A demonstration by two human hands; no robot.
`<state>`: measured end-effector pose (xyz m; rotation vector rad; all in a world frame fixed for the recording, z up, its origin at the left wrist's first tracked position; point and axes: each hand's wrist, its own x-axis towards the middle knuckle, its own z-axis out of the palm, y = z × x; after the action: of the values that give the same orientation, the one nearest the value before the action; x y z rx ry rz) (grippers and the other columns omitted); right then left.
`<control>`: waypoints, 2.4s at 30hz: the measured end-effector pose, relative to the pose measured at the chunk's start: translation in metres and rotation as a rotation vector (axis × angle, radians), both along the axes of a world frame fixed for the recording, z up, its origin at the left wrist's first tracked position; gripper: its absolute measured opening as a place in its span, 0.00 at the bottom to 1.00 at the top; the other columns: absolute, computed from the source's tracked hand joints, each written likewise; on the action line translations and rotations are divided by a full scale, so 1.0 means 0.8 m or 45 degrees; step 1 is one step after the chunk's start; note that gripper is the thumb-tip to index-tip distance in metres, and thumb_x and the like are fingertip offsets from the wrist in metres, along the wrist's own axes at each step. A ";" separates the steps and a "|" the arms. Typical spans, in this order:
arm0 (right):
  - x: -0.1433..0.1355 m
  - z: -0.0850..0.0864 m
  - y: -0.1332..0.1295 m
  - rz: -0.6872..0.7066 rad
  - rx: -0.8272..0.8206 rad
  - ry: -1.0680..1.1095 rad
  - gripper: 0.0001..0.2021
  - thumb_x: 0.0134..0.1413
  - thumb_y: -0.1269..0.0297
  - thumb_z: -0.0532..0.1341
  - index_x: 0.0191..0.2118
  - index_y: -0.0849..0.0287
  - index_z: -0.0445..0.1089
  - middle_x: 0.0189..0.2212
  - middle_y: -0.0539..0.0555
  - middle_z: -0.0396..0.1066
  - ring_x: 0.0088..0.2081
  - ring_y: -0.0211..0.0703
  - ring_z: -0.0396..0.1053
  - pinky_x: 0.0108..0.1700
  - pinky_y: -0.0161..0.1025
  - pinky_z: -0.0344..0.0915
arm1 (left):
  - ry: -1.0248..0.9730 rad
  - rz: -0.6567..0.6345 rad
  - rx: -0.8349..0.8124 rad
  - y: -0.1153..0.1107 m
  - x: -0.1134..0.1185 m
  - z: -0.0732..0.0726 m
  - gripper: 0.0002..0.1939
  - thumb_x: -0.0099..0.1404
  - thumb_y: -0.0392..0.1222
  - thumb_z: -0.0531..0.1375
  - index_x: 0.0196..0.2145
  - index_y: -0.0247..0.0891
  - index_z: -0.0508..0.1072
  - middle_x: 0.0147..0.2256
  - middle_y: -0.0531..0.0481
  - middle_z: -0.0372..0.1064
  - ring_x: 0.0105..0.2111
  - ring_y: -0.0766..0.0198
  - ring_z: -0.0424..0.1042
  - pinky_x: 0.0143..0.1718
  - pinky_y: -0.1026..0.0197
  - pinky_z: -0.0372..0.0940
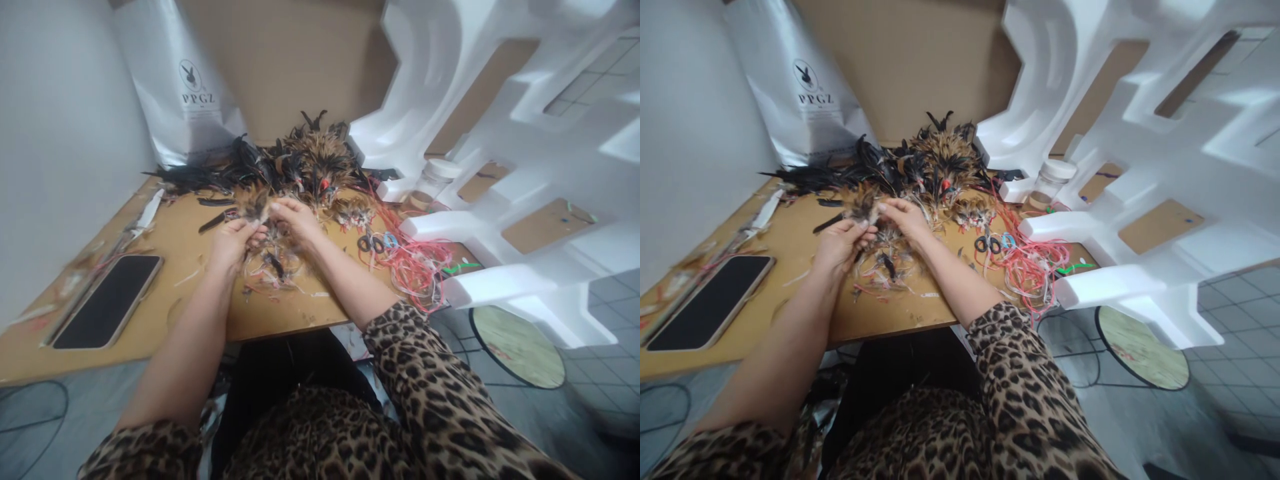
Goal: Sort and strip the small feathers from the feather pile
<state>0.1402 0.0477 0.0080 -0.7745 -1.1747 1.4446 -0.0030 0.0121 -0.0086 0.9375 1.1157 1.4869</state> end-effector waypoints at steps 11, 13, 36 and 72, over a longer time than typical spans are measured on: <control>0.046 -0.018 0.037 -0.182 0.217 -0.618 0.07 0.38 0.64 0.63 0.25 0.63 0.71 0.19 0.47 0.67 0.22 0.30 0.60 0.29 0.31 0.57 | -0.393 0.082 0.022 0.008 -0.025 0.004 0.03 0.57 0.30 0.60 0.26 0.33 0.70 0.23 0.52 0.71 0.20 0.77 0.68 0.18 0.78 0.60; 0.049 -0.023 0.041 -0.163 0.274 -0.690 0.07 0.39 0.64 0.62 0.25 0.63 0.71 0.19 0.48 0.67 0.23 0.31 0.61 0.30 0.31 0.58 | -0.438 0.071 0.028 0.007 -0.026 0.006 0.04 0.57 0.30 0.59 0.25 0.32 0.70 0.23 0.52 0.71 0.20 0.77 0.68 0.18 0.78 0.60; 0.075 0.000 0.025 -0.014 0.542 -1.476 0.09 0.43 0.69 0.56 0.29 0.65 0.73 0.26 0.53 0.73 0.29 0.34 0.66 0.35 0.31 0.60 | -0.518 -0.008 0.018 0.008 -0.023 0.008 0.05 0.59 0.27 0.57 0.26 0.29 0.71 0.23 0.50 0.70 0.19 0.77 0.67 0.17 0.77 0.59; 0.086 0.010 0.019 0.143 0.531 -1.541 0.09 0.42 0.70 0.57 0.28 0.65 0.73 0.25 0.52 0.72 0.28 0.34 0.66 0.33 0.30 0.59 | -0.489 -0.028 -0.042 0.005 -0.018 0.009 0.06 0.59 0.27 0.57 0.26 0.31 0.70 0.23 0.51 0.70 0.19 0.77 0.66 0.17 0.78 0.60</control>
<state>0.2086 0.0629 0.0162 -1.3351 -2.3463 0.6605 -0.0175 0.0163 -0.0013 0.6044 0.8428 1.5457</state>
